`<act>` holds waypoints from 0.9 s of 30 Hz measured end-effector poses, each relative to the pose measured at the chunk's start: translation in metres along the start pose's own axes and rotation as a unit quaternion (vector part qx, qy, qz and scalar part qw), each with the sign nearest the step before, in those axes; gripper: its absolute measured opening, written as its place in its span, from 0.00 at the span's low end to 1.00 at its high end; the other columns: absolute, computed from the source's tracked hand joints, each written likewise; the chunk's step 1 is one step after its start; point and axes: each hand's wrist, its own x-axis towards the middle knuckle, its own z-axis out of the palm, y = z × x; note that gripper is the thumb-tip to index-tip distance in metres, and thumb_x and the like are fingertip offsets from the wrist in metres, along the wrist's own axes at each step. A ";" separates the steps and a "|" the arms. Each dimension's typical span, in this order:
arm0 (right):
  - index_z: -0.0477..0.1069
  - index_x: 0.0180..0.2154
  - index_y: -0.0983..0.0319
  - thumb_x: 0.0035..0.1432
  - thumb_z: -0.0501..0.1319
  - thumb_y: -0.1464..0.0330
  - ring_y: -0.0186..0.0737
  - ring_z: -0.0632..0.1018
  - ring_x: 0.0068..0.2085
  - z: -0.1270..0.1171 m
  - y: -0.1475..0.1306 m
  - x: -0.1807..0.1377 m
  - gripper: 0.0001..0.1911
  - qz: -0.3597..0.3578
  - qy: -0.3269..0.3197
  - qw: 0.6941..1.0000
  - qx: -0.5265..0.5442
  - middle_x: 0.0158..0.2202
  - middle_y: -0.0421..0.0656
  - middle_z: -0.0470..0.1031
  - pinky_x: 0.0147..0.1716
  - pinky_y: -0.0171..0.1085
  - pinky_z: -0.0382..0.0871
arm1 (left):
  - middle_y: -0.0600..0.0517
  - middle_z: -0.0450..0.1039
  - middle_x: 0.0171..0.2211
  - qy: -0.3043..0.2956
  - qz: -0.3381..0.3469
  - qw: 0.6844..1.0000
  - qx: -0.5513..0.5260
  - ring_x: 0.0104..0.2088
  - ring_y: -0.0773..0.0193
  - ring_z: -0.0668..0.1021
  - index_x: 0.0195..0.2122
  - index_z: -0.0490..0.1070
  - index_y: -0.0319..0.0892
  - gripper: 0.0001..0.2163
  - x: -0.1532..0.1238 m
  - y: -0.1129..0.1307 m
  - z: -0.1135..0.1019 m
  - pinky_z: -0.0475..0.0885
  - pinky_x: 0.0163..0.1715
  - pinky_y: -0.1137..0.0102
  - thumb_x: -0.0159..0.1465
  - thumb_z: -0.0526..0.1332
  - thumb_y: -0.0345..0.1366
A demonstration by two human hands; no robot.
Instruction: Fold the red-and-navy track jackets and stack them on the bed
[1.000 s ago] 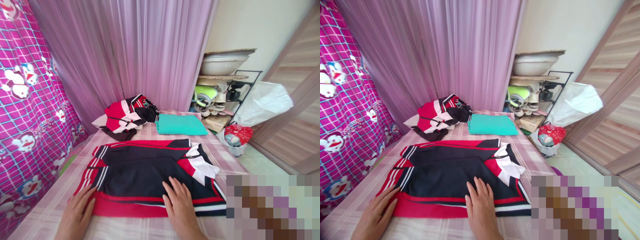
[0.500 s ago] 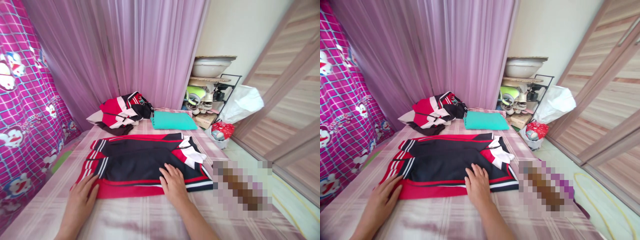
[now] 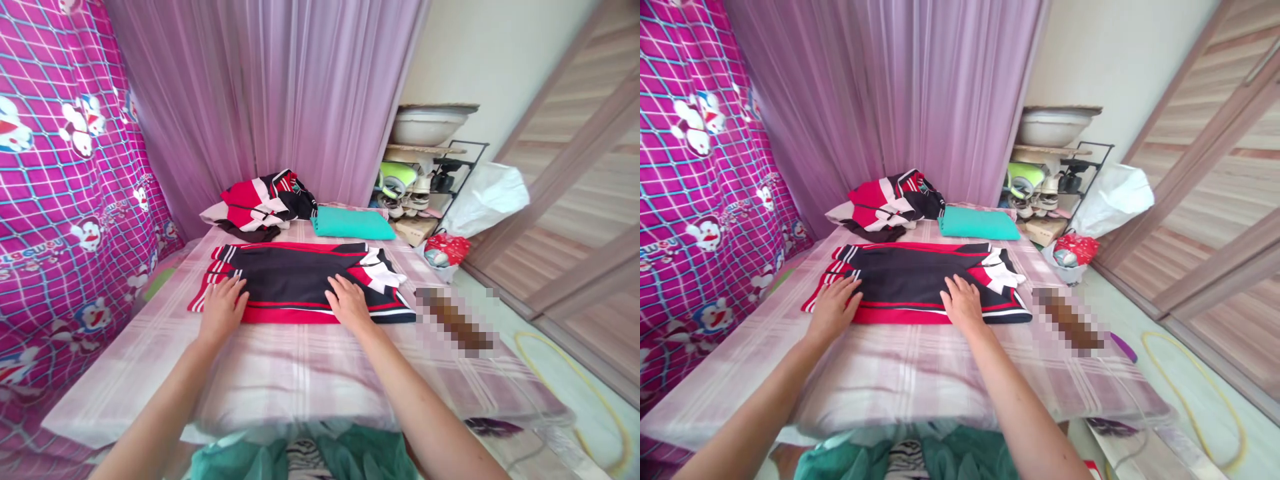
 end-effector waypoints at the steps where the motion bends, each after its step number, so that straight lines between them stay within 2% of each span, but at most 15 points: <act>1: 0.62 0.66 0.57 0.70 0.47 0.60 0.45 0.62 0.68 0.001 -0.002 0.002 0.26 0.001 -0.019 1.000 0.000 0.69 0.48 0.61 0.65 0.50 0.53 | 0.46 0.73 0.60 -0.018 0.018 1.000 0.008 0.63 0.48 0.70 0.56 0.74 0.46 0.20 0.005 0.011 0.002 0.59 0.64 0.46 0.69 0.51 0.44; 5: 0.60 0.67 0.56 0.71 0.47 0.58 0.46 0.57 0.70 0.005 -0.005 0.004 0.27 0.005 -0.093 0.996 -0.008 0.70 0.47 0.57 0.66 0.53 0.48 | 0.47 0.70 0.62 -0.113 0.043 0.992 0.034 0.65 0.48 0.67 0.59 0.72 0.47 0.21 0.016 0.043 0.015 0.55 0.66 0.47 0.70 0.49 0.44; 8: 0.61 0.67 0.56 0.70 0.47 0.57 0.47 0.56 0.70 0.002 -0.003 0.002 0.27 0.007 -0.105 0.994 -0.012 0.71 0.46 0.57 0.66 0.53 0.48 | 0.46 0.69 0.63 -0.150 0.027 0.987 0.045 0.65 0.48 0.68 0.60 0.71 0.47 0.22 0.015 0.049 0.021 0.54 0.66 0.46 0.70 0.48 0.45; 12: 0.63 0.65 0.58 0.69 0.49 0.58 0.49 0.60 0.69 -0.009 -0.007 0.006 0.27 0.016 -0.110 0.994 -0.010 0.69 0.49 0.59 0.65 0.55 0.51 | 0.45 0.70 0.62 -0.142 0.029 0.989 0.040 0.64 0.47 0.68 0.60 0.71 0.46 0.23 0.011 0.046 0.023 0.54 0.65 0.45 0.70 0.48 0.46; 15: 0.63 0.66 0.59 0.70 0.49 0.59 0.50 0.61 0.68 -0.014 -0.021 0.017 0.27 0.013 -0.067 0.998 -0.005 0.69 0.51 0.60 0.65 0.55 0.51 | 0.45 0.71 0.61 -0.126 0.036 0.991 0.037 0.63 0.47 0.70 0.59 0.72 0.47 0.22 0.010 0.044 0.025 0.55 0.64 0.45 0.69 0.49 0.46; 17: 0.60 0.67 0.58 0.70 0.47 0.58 0.49 0.58 0.69 -0.011 -0.034 0.024 0.28 -0.014 -0.039 0.999 0.005 0.70 0.50 0.57 0.66 0.55 0.48 | 0.45 0.71 0.61 -0.114 0.040 0.992 0.037 0.63 0.47 0.70 0.59 0.72 0.48 0.22 0.010 0.042 0.028 0.55 0.64 0.45 0.69 0.50 0.46; 21: 0.59 0.67 0.56 0.70 0.46 0.53 0.49 0.55 0.71 0.004 -0.047 0.032 0.30 -0.061 -0.102 0.993 0.015 0.72 0.48 0.54 0.67 0.56 0.45 | 0.45 0.72 0.61 -0.105 0.043 0.993 0.041 0.63 0.47 0.70 0.59 0.72 0.48 0.22 0.009 0.039 0.032 0.54 0.64 0.45 0.69 0.50 0.46; 23: 0.59 0.68 0.57 0.70 0.45 0.52 0.49 0.54 0.71 0.009 -0.042 0.031 0.31 -0.052 -0.132 0.990 0.014 0.72 0.49 0.52 0.67 0.56 0.45 | 0.45 0.71 0.61 -0.109 0.042 0.992 0.040 0.63 0.46 0.70 0.59 0.72 0.47 0.23 0.009 0.039 0.033 0.54 0.64 0.45 0.69 0.49 0.47; 27: 0.55 0.69 0.57 0.70 0.43 0.51 0.48 0.52 0.72 0.006 -0.011 0.025 0.33 -0.004 -0.132 0.991 -0.002 0.73 0.48 0.50 0.68 0.56 0.43 | 0.44 0.70 0.62 -0.119 0.038 0.992 0.035 0.64 0.46 0.69 0.59 0.72 0.46 0.23 0.009 0.040 0.032 0.54 0.64 0.44 0.69 0.49 0.47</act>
